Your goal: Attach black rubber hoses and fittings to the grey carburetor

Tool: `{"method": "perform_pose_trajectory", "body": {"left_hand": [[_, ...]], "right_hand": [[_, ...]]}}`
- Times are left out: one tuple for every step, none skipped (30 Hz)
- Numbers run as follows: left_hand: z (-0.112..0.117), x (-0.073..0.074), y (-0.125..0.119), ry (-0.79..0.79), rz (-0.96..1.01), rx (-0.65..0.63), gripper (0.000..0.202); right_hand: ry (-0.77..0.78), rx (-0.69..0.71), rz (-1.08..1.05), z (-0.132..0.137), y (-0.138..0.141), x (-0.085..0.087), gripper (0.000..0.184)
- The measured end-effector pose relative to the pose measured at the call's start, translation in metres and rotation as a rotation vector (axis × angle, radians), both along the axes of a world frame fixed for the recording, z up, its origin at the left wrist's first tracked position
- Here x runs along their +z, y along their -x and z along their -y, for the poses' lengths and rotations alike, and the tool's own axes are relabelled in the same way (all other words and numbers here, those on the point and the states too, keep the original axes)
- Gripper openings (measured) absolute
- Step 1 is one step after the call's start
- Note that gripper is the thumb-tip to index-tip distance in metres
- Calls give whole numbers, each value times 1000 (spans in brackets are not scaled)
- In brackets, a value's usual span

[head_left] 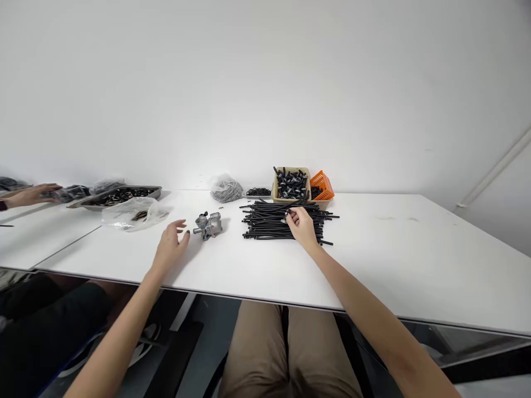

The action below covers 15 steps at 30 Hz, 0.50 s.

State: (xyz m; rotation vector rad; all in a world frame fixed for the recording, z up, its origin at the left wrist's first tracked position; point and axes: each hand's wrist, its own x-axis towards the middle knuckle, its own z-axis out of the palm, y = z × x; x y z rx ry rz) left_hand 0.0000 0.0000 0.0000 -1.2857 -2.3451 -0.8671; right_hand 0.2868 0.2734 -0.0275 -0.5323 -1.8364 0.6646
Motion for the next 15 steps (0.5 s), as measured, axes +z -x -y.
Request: {"method": "perform_pose_trajectory", "body": {"left_hand": [[7,-3,10,126,-39,-46,38],[11,-5,18,224,-84,-92,40],[12,-7,25,279,-116,-113,40],[10,-7,30,318,-139,-125,39],[8,-7,34,351,-156,-131,38],[4,-6,37,380,-169,-131,37],[0,-5,39,413,-181,-132,37],[-4,-4,41,443,-192,-130,37],[-8,-2,42,464,-201,-126,37],[-11,-1,43,477,-211,-121,37],[-13,0,44,484,-223,-116,37],[-14,1,44,490,-239,-116,36],[-15,1,44,502,-261,-128,35],[-15,2,42,514,-287,-148,34],[-15,2,40,523,-313,-176,33]], "right_hand": [[-4,11,9,1,0,0,17],[-7,20,17,2,0,0,17],[-9,27,25,3,0,0,18],[-9,31,30,4,0,0,18],[-9,35,33,5,-1,0,18],[-8,37,34,5,-1,0,18],[-7,38,34,5,-1,0,18],[-6,39,33,5,-1,0,18],[-5,40,33,4,-1,0,18],[-5,40,35,4,-1,0,18],[-7,39,36,4,-1,0,18],[-9,38,38,3,-2,0,18],[-11,37,38,3,-2,-1,18],[-12,35,38,3,-2,-1,18],[-12,33,36,3,-1,-1,18]]}}
